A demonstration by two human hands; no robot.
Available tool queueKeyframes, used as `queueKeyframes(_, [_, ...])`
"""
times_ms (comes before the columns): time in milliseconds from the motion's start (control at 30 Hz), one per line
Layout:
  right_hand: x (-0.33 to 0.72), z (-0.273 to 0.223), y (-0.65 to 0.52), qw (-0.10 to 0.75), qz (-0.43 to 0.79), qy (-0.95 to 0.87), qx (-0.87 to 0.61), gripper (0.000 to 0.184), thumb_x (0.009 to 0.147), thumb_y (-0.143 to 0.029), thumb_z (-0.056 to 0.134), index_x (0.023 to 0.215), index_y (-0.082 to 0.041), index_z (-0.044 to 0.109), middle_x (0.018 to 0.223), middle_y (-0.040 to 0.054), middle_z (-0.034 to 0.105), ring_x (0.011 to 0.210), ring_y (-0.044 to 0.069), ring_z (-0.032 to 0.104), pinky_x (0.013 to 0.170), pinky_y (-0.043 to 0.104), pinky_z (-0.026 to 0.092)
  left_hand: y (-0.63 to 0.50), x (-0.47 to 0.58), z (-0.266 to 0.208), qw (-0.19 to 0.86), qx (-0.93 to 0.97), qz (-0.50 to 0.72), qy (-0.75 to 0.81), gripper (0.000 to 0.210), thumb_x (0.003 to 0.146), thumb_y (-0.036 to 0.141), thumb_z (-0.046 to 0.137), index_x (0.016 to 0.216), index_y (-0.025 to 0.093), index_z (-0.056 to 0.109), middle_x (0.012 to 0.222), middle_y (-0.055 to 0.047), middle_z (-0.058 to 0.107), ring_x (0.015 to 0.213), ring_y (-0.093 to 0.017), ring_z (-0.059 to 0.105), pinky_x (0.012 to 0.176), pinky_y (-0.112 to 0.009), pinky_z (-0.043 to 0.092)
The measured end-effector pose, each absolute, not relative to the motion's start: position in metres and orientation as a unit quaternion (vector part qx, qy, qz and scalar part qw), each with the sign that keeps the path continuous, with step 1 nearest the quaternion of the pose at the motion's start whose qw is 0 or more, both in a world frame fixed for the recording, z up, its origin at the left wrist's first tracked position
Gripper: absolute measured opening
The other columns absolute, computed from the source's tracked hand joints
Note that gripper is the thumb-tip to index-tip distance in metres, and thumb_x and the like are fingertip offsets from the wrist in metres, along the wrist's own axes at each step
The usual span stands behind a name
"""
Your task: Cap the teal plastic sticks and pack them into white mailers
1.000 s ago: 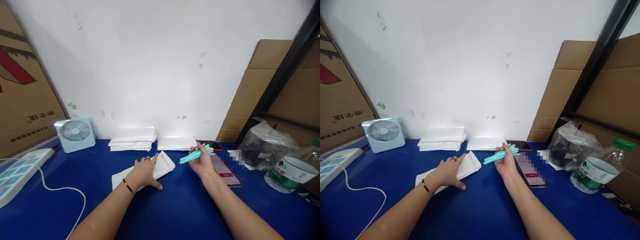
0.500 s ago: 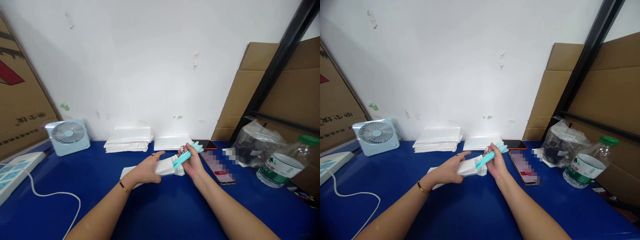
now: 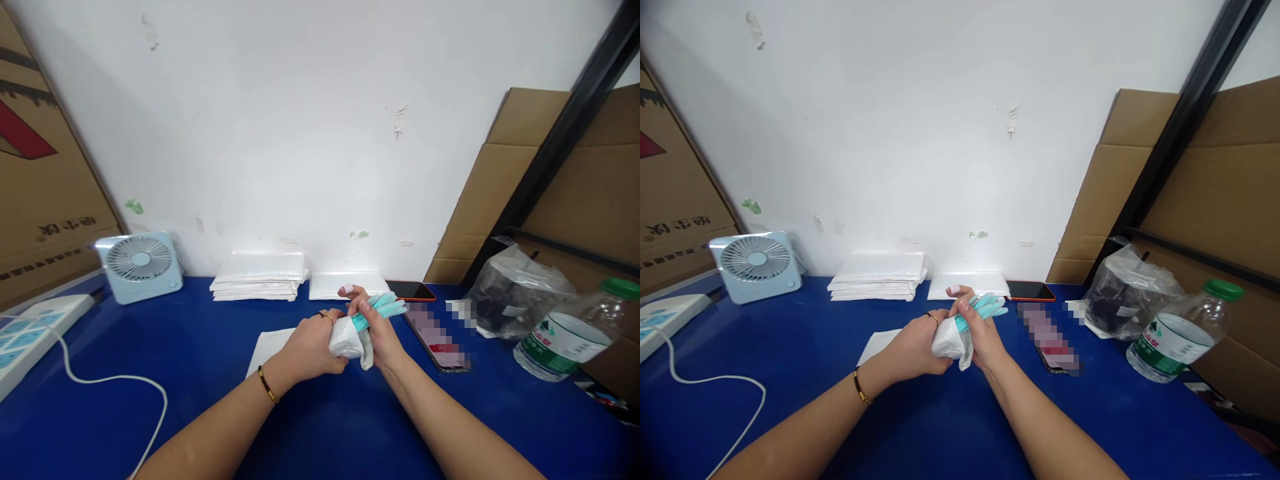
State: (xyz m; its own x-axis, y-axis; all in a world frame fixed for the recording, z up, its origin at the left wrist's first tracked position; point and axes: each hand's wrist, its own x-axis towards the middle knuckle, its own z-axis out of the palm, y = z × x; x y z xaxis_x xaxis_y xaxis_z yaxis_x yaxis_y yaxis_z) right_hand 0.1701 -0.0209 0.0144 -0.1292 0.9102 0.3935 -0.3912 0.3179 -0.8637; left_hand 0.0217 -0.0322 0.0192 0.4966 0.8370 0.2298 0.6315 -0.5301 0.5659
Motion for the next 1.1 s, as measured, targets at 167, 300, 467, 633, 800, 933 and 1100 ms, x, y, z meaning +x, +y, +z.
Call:
queueKeyframes(167, [0.164, 0.006, -0.023, 0.566, 0.562, -0.553, -0.240, 0.014, 0.076, -0.033, 0.060, 0.074, -0.020, 0.062, 0.109, 0.0045, 0.055, 0.104, 0.021, 0.049, 0.085, 0.031, 0.040, -0.031, 0.022, 0.021, 0.174, 0.821, 0.237, 0.489, 0.023, 0.069, 0.026, 0.051, 0.092, 0.021, 0.053, 0.082, -0.001, 0.062, 0.073, -0.018, 0.059, 0.061, -0.024, 0.039])
queueKeyframes(300, [0.166, 0.001, -0.021, 0.532, 0.628, -0.522, -0.226, 0.029, 0.067, -0.024, 0.070, 0.095, -0.025, 0.061, 0.104, 0.0031, 0.059, 0.098, 0.021, 0.054, 0.085, 0.033, 0.041, -0.025, 0.014, 0.024, 0.158, 0.816, 0.222, 0.509, 0.029, 0.070, 0.027, 0.050, 0.099, 0.023, 0.052, 0.087, -0.001, 0.063, 0.078, -0.018, 0.059, 0.062, -0.024, 0.039])
queueKeyframes(467, [0.179, 0.004, -0.011, 0.618, 0.609, -0.444, -0.222, 0.047, 0.067, -0.036, 0.068, 0.112, -0.028, 0.055, 0.110, 0.0035, 0.059, 0.104, 0.023, 0.054, 0.091, 0.037, 0.040, -0.016, 0.005, 0.018, 0.131, 0.803, 0.180, 0.552, 0.017, 0.072, 0.026, 0.047, 0.088, 0.022, 0.051, 0.081, -0.001, 0.062, 0.074, -0.018, 0.060, 0.057, -0.023, 0.036])
queueKeyframes(633, [0.183, -0.004, -0.002, 0.628, 0.547, -0.423, -0.356, 0.047, 0.080, -0.055, 0.043, 0.110, -0.024, 0.060, 0.121, 0.0051, 0.056, 0.120, 0.025, 0.042, 0.100, 0.040, 0.031, -0.016, 0.008, 0.009, 0.100, 0.812, 0.119, 0.562, 0.033, 0.068, 0.033, 0.053, 0.098, 0.022, 0.050, 0.089, -0.004, 0.062, 0.083, -0.023, 0.060, 0.067, -0.029, 0.042])
queueKeyframes(800, [0.187, -0.019, 0.004, 0.516, 0.545, -0.453, -0.481, 0.052, 0.078, -0.059, 0.044, 0.108, -0.022, 0.063, 0.126, 0.0048, 0.053, 0.127, 0.024, 0.033, 0.108, 0.040, 0.014, -0.016, 0.000, -0.004, 0.104, 0.848, 0.056, 0.517, 0.108, 0.045, 0.066, 0.064, 0.135, 0.023, 0.023, 0.138, -0.014, 0.032, 0.128, -0.036, 0.024, 0.101, -0.052, 0.020])
queueKeyframes(933, [0.196, -0.017, 0.006, 0.586, 0.518, -0.449, -0.431, 0.048, 0.081, -0.057, 0.042, 0.105, -0.023, 0.064, 0.126, 0.0024, 0.053, 0.127, 0.021, 0.034, 0.108, 0.035, 0.018, -0.014, -0.012, -0.005, 0.157, 0.847, -0.002, 0.507, 0.117, 0.048, 0.070, 0.060, 0.141, 0.025, 0.004, 0.147, -0.013, 0.009, 0.134, -0.035, 0.002, 0.102, -0.059, 0.006])
queueKeyframes(1100, [0.180, -0.024, -0.002, 0.566, 0.560, -0.442, -0.414, 0.050, 0.082, -0.058, 0.039, 0.098, -0.019, 0.067, 0.113, 0.0082, 0.062, 0.115, 0.024, 0.048, 0.105, 0.040, 0.025, -0.014, -0.014, -0.006, 0.191, 0.846, -0.004, 0.498, 0.123, 0.046, 0.072, 0.060, 0.141, 0.021, 0.002, 0.148, -0.014, 0.005, 0.134, -0.033, -0.003, 0.104, -0.055, 0.006])
